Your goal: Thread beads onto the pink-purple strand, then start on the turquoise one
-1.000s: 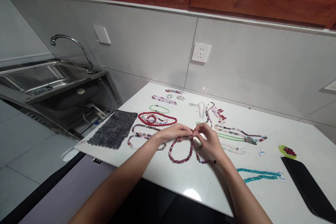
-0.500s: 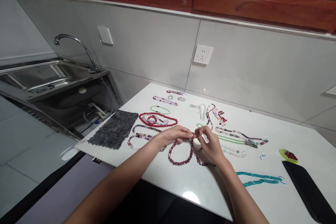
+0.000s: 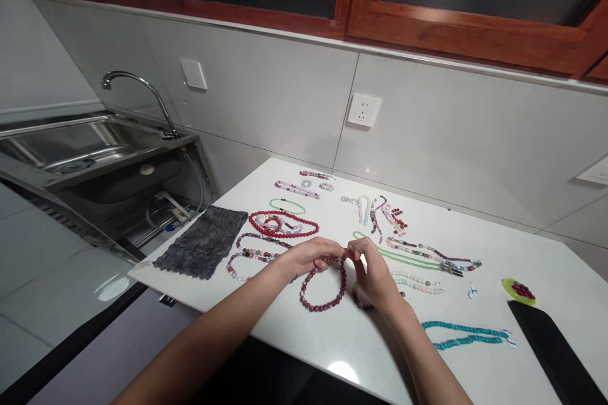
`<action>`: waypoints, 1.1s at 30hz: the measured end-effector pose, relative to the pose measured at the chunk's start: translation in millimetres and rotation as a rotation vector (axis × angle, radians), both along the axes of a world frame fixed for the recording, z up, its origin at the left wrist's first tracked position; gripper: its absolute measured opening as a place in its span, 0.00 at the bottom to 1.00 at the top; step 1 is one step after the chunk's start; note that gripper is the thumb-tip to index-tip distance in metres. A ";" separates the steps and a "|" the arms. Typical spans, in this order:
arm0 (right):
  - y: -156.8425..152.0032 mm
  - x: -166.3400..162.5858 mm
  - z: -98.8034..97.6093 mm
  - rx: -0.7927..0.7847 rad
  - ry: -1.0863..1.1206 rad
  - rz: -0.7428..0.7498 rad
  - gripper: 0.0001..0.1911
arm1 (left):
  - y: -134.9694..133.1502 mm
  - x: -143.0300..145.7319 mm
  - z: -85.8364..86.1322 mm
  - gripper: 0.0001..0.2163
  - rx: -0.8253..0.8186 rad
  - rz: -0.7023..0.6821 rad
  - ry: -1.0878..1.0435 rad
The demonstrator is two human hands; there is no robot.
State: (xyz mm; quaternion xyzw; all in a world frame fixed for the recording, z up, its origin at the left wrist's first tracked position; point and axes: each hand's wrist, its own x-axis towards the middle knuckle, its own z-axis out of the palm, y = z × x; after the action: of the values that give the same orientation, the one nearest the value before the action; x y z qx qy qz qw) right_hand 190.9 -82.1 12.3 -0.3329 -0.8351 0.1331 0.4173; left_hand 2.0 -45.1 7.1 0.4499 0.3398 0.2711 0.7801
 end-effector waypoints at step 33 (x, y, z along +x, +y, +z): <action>5.1 6.4 -6.2 0.243 -0.255 0.069 0.11 | -4.1 6.0 3.1 0.10 -0.410 0.061 -0.241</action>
State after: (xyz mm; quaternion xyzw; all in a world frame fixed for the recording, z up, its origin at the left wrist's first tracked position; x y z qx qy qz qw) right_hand 197.3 -77.0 6.1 -0.2654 -0.9021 0.0020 0.3403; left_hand 8.0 -49.2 10.2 0.2362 0.3056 0.2714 0.8815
